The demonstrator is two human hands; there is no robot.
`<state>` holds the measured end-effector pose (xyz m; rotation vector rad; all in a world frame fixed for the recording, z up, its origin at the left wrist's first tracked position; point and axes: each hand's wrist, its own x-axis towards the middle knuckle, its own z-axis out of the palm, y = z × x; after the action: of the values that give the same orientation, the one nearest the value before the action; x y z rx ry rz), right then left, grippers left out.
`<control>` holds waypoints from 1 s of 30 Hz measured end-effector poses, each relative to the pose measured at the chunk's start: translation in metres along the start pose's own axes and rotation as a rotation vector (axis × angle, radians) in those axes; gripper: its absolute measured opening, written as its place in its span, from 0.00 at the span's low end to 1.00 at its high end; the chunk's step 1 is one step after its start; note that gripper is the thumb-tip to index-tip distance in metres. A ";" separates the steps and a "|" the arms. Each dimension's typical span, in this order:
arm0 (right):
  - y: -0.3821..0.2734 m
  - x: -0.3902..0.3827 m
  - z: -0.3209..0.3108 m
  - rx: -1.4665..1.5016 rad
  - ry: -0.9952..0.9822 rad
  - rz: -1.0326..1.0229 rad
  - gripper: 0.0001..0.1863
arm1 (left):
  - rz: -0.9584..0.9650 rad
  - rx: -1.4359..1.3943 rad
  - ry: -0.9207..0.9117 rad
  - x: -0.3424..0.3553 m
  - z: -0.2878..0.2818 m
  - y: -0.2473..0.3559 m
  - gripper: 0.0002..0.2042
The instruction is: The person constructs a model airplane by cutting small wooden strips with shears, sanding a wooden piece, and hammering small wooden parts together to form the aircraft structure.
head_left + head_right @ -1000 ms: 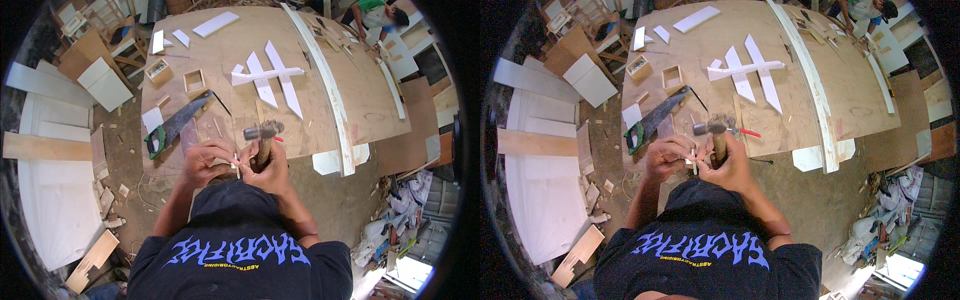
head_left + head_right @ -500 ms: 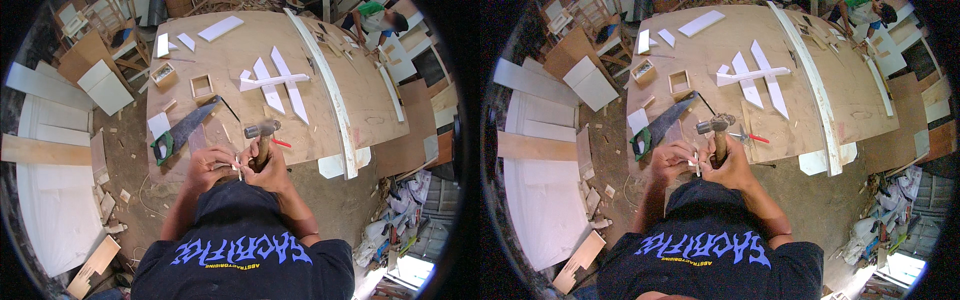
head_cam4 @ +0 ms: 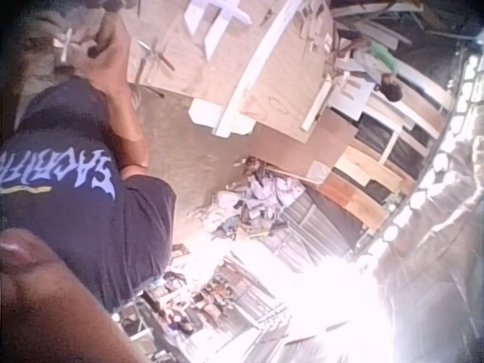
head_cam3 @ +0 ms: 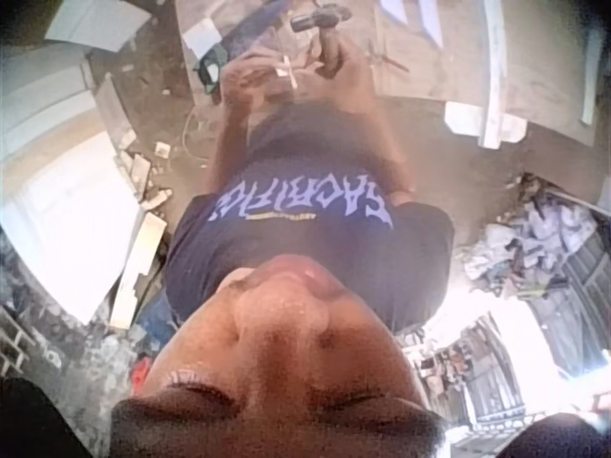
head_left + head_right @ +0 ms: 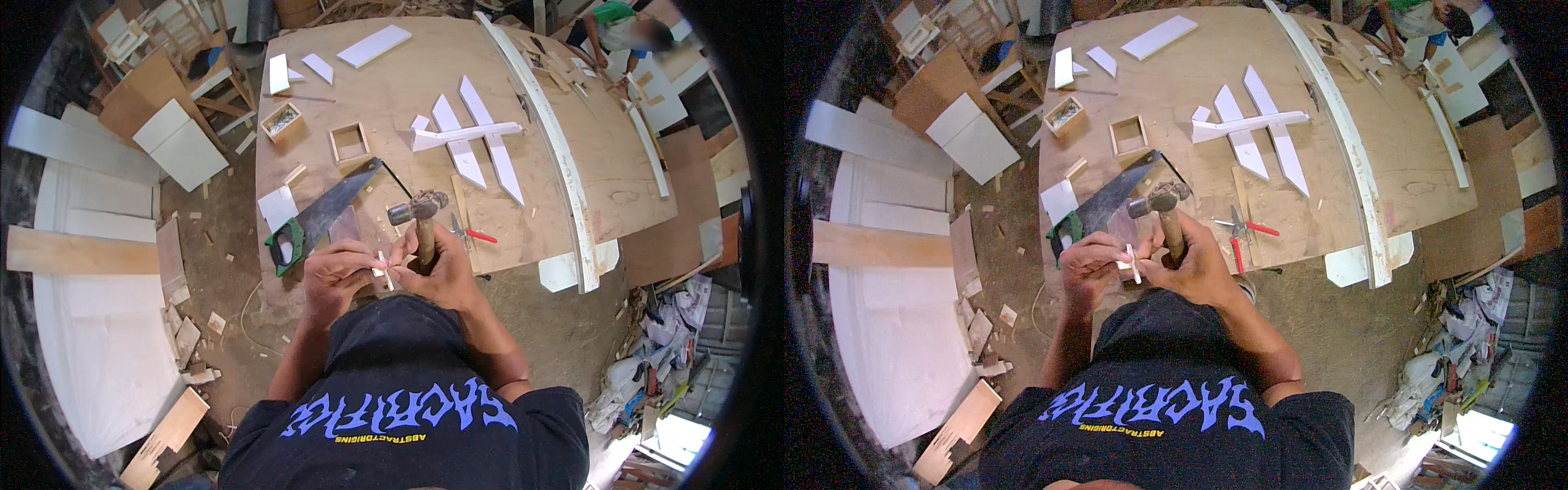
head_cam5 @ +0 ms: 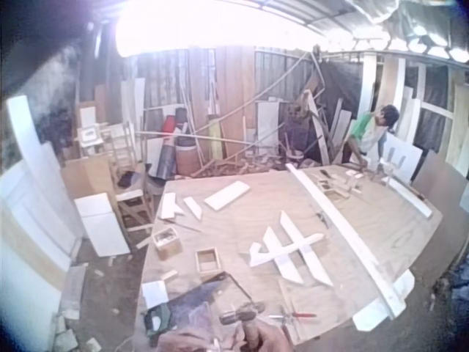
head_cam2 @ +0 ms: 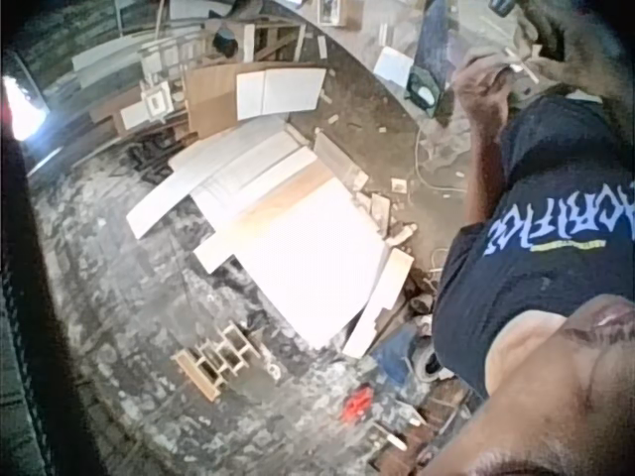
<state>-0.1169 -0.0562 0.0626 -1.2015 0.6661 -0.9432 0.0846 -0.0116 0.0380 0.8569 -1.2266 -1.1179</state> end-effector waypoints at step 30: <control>-0.012 0.020 -0.102 0.125 -0.212 -0.061 0.23 | 0.027 -0.069 0.179 0.026 0.095 -0.026 0.10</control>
<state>-0.1960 -0.1227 0.0492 -1.1960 0.3982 -0.8796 -0.0137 -0.0365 0.0366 0.8661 -1.0435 -1.0322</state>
